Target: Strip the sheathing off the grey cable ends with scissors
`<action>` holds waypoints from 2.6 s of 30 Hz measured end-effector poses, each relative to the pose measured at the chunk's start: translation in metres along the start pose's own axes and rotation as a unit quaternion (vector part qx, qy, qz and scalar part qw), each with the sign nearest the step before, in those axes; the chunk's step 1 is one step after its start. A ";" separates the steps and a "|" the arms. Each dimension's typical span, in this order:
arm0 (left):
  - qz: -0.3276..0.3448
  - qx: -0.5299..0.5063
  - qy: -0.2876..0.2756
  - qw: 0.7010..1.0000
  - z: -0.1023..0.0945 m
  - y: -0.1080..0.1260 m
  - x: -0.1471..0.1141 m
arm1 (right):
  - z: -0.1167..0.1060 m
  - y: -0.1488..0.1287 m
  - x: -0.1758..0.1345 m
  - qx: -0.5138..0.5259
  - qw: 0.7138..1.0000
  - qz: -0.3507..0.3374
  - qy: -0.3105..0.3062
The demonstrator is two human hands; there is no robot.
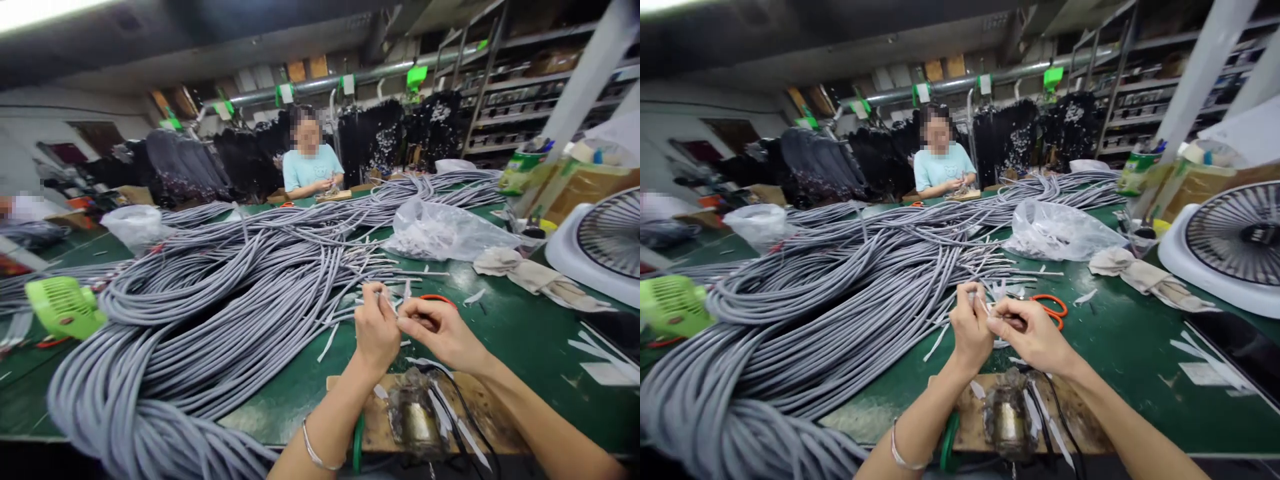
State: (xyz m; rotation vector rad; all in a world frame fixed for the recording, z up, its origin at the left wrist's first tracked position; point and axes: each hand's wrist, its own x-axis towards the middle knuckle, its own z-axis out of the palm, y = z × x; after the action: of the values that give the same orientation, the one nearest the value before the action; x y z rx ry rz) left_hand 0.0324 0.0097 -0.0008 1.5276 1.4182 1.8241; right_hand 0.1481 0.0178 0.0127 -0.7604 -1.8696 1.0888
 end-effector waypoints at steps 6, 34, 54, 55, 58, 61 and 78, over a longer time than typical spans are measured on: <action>-0.189 -0.168 0.032 0.967 0.009 -0.012 0.017 | 0.001 0.001 -0.008 -0.024 0.998 -0.049 -0.015; -0.043 -0.225 -0.119 0.966 -0.007 -0.008 0.015 | -0.015 -0.020 -0.019 -0.019 0.972 -0.232 0.026; 0.325 -0.002 -0.078 0.942 -0.026 0.006 0.016 | -0.013 -0.007 -0.023 -0.258 0.832 -0.220 0.440; 0.357 0.026 -0.070 0.931 -0.027 0.006 0.017 | -0.013 -0.007 -0.025 -0.285 0.813 -0.248 0.443; 0.415 0.098 -0.059 0.903 -0.030 0.006 0.018 | -0.011 -0.006 -0.029 -0.390 0.777 -0.318 0.379; 0.437 0.141 -0.062 0.886 -0.031 0.007 0.017 | -0.007 -0.006 -0.031 -0.516 0.737 -0.307 0.311; 0.446 0.179 -0.116 0.869 -0.030 0.006 0.014 | -0.011 -0.013 -0.017 -0.548 0.769 -0.193 0.267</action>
State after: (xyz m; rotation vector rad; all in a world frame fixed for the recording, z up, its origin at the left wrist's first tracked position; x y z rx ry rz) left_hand 0.0029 0.0052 0.0142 2.8330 1.0226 1.7345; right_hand 0.1646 0.0028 0.0217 -1.0720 -1.8851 -0.5854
